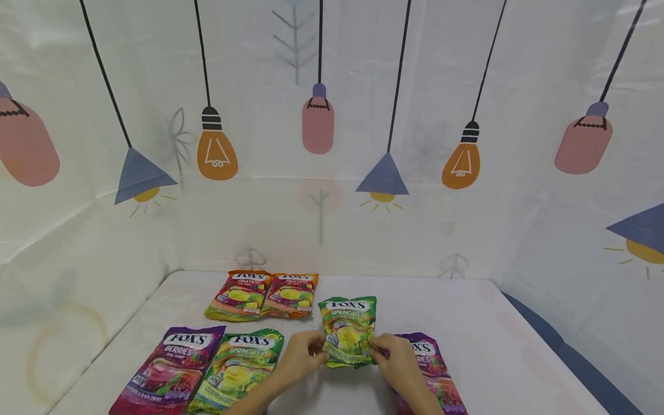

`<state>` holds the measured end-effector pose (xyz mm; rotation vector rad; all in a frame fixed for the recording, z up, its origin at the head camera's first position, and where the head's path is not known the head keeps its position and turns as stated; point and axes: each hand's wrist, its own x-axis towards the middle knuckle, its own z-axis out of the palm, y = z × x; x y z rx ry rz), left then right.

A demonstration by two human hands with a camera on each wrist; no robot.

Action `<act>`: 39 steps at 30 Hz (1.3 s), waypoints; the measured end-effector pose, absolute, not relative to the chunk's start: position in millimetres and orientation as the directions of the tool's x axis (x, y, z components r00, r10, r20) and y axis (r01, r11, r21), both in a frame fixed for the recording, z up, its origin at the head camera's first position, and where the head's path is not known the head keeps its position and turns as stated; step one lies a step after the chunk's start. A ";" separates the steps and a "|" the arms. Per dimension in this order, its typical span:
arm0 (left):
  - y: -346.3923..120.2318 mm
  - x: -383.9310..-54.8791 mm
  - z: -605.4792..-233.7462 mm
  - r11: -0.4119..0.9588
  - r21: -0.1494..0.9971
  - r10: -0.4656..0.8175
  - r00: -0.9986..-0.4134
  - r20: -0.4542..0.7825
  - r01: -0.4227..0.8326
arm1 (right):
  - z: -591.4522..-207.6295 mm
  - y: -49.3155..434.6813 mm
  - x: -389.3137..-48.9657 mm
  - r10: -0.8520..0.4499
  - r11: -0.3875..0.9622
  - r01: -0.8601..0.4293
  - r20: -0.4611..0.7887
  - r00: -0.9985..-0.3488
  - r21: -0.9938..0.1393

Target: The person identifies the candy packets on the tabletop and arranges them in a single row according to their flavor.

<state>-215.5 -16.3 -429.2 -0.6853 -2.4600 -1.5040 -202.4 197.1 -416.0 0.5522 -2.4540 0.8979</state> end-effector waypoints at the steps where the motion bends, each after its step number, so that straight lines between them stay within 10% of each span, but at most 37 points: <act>1: -16.6 -217.2 -429.2 0.388 0.792 0.288 -0.878 0.382 0.472 | -416.5 196.8 -204.8 -0.211 0.705 -0.519 0.555 -0.805 -0.483; 39: -26.4 -314.4 -419.2 0.598 0.583 0.284 -0.825 0.488 0.550 | -425.2 176.3 -306.5 -0.168 0.685 -0.497 0.548 -0.819 -0.533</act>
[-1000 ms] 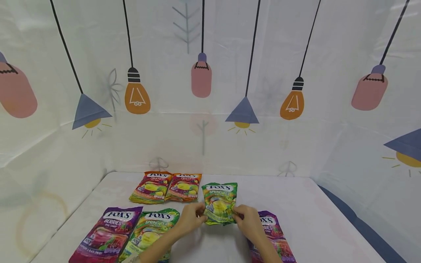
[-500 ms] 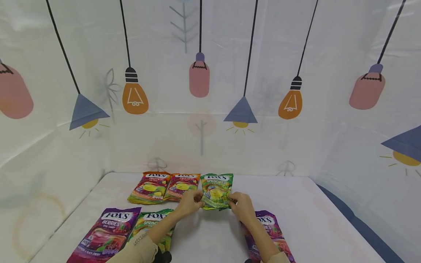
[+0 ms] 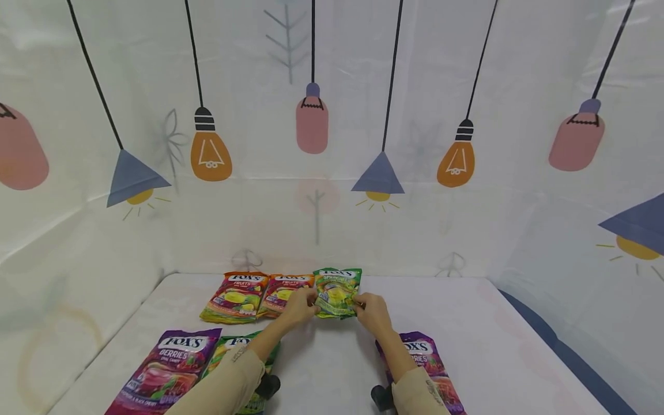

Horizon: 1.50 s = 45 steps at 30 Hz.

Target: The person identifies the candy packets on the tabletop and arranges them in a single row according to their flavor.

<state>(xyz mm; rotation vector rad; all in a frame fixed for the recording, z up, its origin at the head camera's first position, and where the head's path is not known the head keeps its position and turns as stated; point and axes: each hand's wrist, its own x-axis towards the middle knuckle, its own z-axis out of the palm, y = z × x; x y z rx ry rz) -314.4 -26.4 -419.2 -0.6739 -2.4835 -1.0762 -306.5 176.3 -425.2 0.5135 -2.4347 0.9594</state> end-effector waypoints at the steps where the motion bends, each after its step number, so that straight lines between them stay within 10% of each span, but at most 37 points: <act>1: -26.5 -315.9 -419.4 0.611 0.576 0.280 -0.829 0.485 0.543 | -425.5 175.8 -308.2 -0.169 0.687 -0.492 0.541 -0.824 -0.535; 45: -8.3 -324.4 -432.7 0.769 0.587 0.072 -0.947 0.313 0.253 | -440.4 166.7 -328.2 -0.148 0.744 -0.379 0.417 -0.897 -0.550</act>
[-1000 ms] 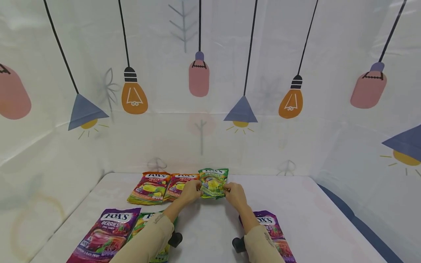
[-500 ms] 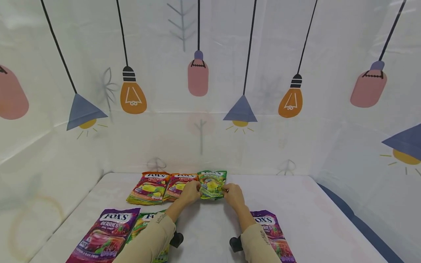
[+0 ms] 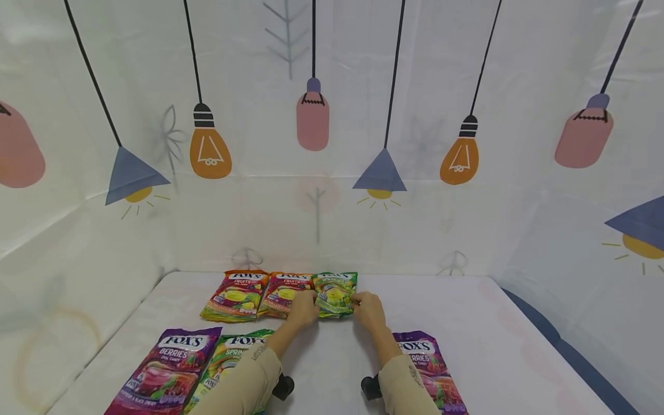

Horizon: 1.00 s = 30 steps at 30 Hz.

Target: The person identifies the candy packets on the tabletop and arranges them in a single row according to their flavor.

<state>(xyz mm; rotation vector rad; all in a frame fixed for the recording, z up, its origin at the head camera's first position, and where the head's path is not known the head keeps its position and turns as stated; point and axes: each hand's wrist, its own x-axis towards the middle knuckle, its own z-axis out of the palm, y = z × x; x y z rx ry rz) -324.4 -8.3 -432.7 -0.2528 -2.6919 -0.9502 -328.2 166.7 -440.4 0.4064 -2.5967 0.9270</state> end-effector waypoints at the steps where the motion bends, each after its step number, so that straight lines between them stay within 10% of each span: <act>1: -7.1 -323.3 -434.4 0.771 0.582 0.058 -0.938 0.341 0.259 | -440.9 167.0 -327.2 -0.134 0.741 -0.368 0.413 -0.901 -0.562; 30: 0.9 -304.3 -449.8 0.903 0.378 0.029 -0.907 0.419 0.203 | -446.7 176.3 -313.8 0.053 0.740 -0.108 0.218 -0.974 -0.664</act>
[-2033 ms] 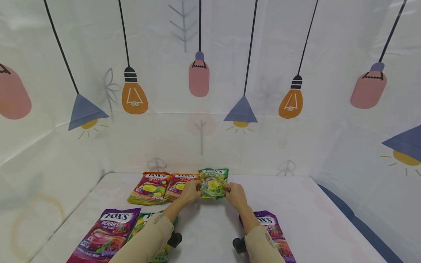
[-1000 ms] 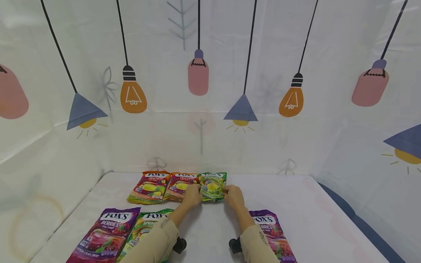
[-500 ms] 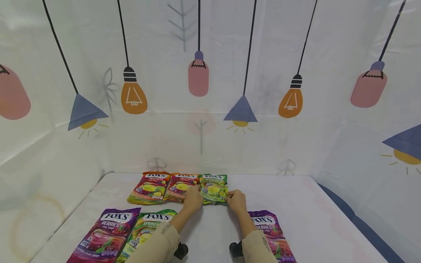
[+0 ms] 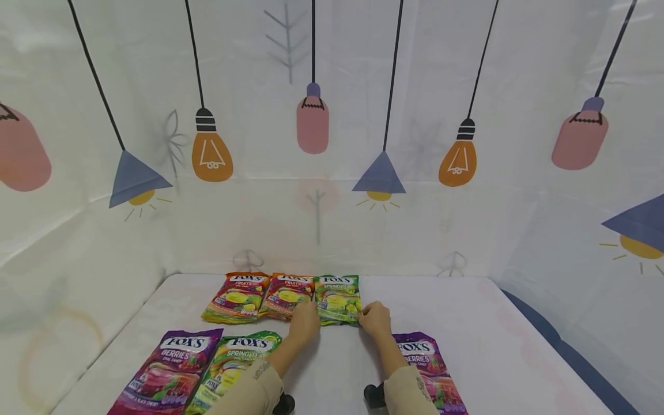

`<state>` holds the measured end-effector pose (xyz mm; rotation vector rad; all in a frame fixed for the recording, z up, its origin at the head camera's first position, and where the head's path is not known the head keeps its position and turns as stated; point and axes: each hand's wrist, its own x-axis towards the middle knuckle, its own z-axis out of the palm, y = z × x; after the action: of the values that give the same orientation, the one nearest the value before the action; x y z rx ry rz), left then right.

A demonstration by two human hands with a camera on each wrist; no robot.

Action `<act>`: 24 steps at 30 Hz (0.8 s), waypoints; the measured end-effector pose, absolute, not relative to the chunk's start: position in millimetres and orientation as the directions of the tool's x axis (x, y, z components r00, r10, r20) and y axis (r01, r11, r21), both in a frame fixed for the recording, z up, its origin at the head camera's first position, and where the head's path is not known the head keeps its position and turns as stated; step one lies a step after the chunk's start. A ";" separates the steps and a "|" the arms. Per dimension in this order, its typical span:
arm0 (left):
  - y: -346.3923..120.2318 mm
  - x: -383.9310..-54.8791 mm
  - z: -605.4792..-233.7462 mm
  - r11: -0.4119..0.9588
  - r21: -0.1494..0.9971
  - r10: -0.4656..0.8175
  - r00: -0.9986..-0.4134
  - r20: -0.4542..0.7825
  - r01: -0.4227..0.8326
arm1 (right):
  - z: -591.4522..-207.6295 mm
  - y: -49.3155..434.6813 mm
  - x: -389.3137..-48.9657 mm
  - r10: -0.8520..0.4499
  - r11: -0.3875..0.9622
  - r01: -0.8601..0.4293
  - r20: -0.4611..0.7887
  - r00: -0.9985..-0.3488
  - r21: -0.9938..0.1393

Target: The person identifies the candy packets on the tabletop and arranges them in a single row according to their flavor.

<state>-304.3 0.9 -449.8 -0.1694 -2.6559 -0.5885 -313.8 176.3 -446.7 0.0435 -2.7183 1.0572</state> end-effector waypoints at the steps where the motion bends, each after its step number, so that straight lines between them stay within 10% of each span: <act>1: 0.6 -304.0 -450.4 0.894 0.400 0.025 -0.913 0.408 0.203 | -446.6 176.1 -313.4 0.054 0.740 -0.105 0.214 -0.975 -0.664; 24: -19.8 -287.3 -458.3 0.567 0.726 -0.048 -0.865 0.500 0.388 | -445.7 173.6 -292.4 0.070 0.721 -0.241 0.414 -0.908 -0.649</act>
<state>-287.3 -19.8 -458.3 -0.2733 -2.3316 -1.2433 -292.4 173.6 -445.7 0.1317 -2.5136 1.0299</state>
